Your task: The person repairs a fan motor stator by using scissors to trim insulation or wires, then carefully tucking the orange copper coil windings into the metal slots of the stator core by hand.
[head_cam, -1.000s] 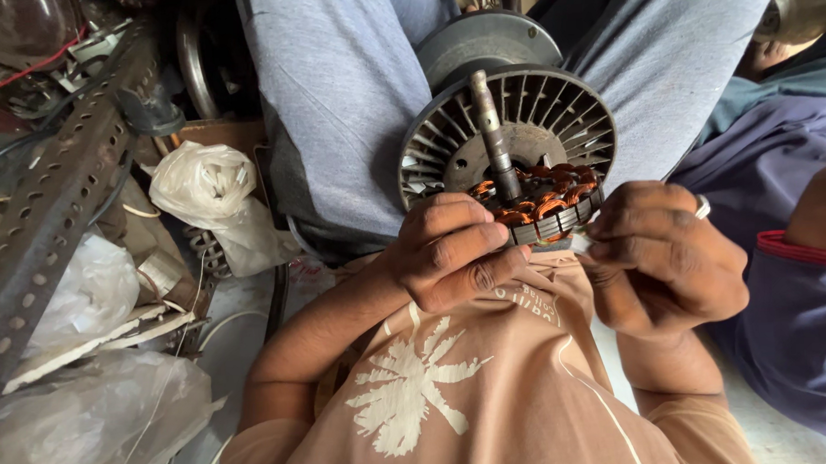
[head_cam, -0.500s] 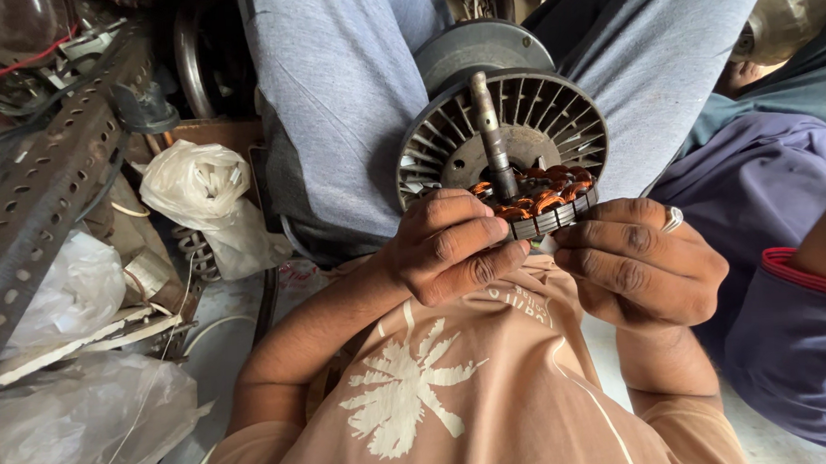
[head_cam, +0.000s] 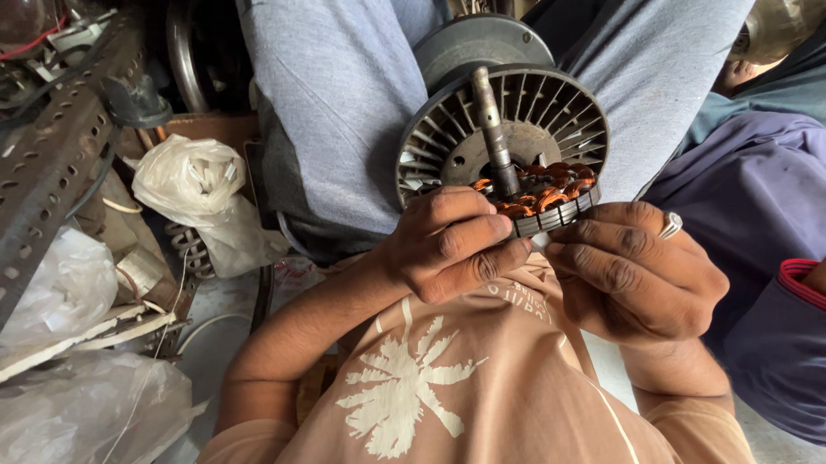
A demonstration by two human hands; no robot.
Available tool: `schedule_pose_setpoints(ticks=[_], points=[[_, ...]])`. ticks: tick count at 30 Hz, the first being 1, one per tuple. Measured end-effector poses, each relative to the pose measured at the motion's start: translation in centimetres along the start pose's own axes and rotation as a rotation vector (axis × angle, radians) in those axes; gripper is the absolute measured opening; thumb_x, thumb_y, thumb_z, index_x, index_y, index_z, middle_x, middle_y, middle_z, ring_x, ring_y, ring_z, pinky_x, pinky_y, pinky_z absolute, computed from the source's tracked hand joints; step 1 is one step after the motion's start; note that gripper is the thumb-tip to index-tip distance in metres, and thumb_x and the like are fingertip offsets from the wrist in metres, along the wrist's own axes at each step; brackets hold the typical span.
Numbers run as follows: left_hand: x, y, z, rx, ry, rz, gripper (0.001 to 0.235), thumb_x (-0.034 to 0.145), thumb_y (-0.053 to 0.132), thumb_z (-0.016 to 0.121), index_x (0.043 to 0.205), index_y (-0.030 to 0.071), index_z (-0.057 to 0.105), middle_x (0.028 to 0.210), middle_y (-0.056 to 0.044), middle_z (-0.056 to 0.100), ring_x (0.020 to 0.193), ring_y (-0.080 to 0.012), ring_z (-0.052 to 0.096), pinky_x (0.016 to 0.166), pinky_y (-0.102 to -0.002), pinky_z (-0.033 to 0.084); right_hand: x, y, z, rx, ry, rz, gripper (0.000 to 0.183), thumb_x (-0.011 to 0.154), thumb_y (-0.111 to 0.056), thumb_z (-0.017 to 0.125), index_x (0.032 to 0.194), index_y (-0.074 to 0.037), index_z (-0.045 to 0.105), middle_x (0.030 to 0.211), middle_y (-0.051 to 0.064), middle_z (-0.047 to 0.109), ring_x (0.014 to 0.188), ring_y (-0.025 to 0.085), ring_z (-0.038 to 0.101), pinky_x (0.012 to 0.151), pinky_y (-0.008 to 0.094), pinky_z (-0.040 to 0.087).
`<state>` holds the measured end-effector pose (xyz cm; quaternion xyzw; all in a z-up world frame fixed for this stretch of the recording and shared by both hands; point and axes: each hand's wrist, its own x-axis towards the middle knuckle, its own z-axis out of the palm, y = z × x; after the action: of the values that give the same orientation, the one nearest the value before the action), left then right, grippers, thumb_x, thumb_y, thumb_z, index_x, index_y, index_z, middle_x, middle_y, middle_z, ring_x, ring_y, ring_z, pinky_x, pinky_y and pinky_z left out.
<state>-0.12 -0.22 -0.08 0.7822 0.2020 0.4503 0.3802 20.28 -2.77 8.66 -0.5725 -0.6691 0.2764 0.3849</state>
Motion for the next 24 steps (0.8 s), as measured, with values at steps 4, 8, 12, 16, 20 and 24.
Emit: schedule_pose_setpoints(ticks=[4, 8, 12, 16, 20, 24], points=[[-0.1, -0.2, 0.0, 0.016, 0.01, 0.008, 0.027, 0.095, 0.011, 0.086, 0.118, 0.004, 0.074, 0.119, -0.006, 0.055, 0.107, -0.0216, 0.058, 0.09, -0.034, 0.059, -1.4, 1.9, 0.4, 0.129, 0.123, -0.059, 0.01, 0.069, 0.013, 0.074, 0.075, 0.01, 0.066, 0.07, 0.016, 0.066, 0.065, 0.026, 0.07, 0.061, 0.038, 0.06], [-1.0, 0.3, 0.5, 0.094, 0.004, 0.008, 0.031, 0.096, 0.018, 0.084, 0.124, 0.008, 0.074, 0.121, -0.005, 0.056, 0.111, -0.0212, 0.057, 0.096, -0.037, 0.054, -2.5, 1.5, -0.5, 0.267, 0.204, 0.283, 0.014, 0.079, 0.007, 0.071, 0.077, 0.006, 0.057, 0.09, 0.025, 0.068, 0.081, 0.03, 0.068, 0.072, 0.038, 0.056], [-2.1, 2.7, 0.9, 0.327, 0.096, 0.047, 0.041, 0.097, 0.023, 0.08, 0.135, 0.014, 0.068, 0.127, -0.003, 0.054, 0.115, -0.0208, 0.052, 0.1, -0.04, 0.048, -2.4, 0.8, 0.3, 0.419, 0.235, 0.532, 0.013, 0.092, 0.003, 0.068, 0.09, 0.005, 0.055, 0.107, 0.028, 0.07, 0.097, 0.026, 0.069, 0.088, 0.034, 0.054], [-3.3, 5.7, -1.4, 0.313, -0.096, 0.007, 0.048, 0.098, 0.028, 0.08, 0.142, 0.015, 0.066, 0.129, -0.002, 0.05, 0.116, -0.0193, 0.051, 0.096, -0.036, 0.043, -3.9, -0.9, 1.2, 0.654, 0.298, 0.561, 0.015, 0.098, 0.002, 0.065, 0.104, 0.002, 0.051, 0.11, 0.022, 0.07, 0.103, 0.025, 0.071, 0.097, 0.036, 0.059], [-2.5, 7.7, -0.3, 0.078, -0.175, -0.231, 0.064, 0.103, 0.027, 0.086, 0.152, 0.004, 0.053, 0.136, -0.01, 0.048, 0.124, -0.0272, 0.052, 0.11, -0.041, 0.048, -6.8, -2.8, 1.0, 0.433, 0.168, 0.452, 0.014, 0.1, 0.008, 0.062, 0.109, 0.005, 0.052, 0.109, 0.025, 0.073, 0.092, 0.022, 0.074, 0.08, 0.03, 0.06], [-0.8, 8.2, 0.4, 0.072, 0.069, -0.396, 0.08, 0.084, 0.025, 0.083, 0.145, 0.002, 0.037, 0.136, -0.019, 0.044, 0.125, -0.0376, 0.049, 0.11, -0.05, 0.043, -7.6, -4.4, 1.3, 0.271, -0.01, 0.331, 0.014, 0.092, 0.01, 0.065, 0.105, 0.008, 0.059, 0.108, 0.028, 0.074, 0.094, 0.026, 0.076, 0.082, 0.033, 0.06]])
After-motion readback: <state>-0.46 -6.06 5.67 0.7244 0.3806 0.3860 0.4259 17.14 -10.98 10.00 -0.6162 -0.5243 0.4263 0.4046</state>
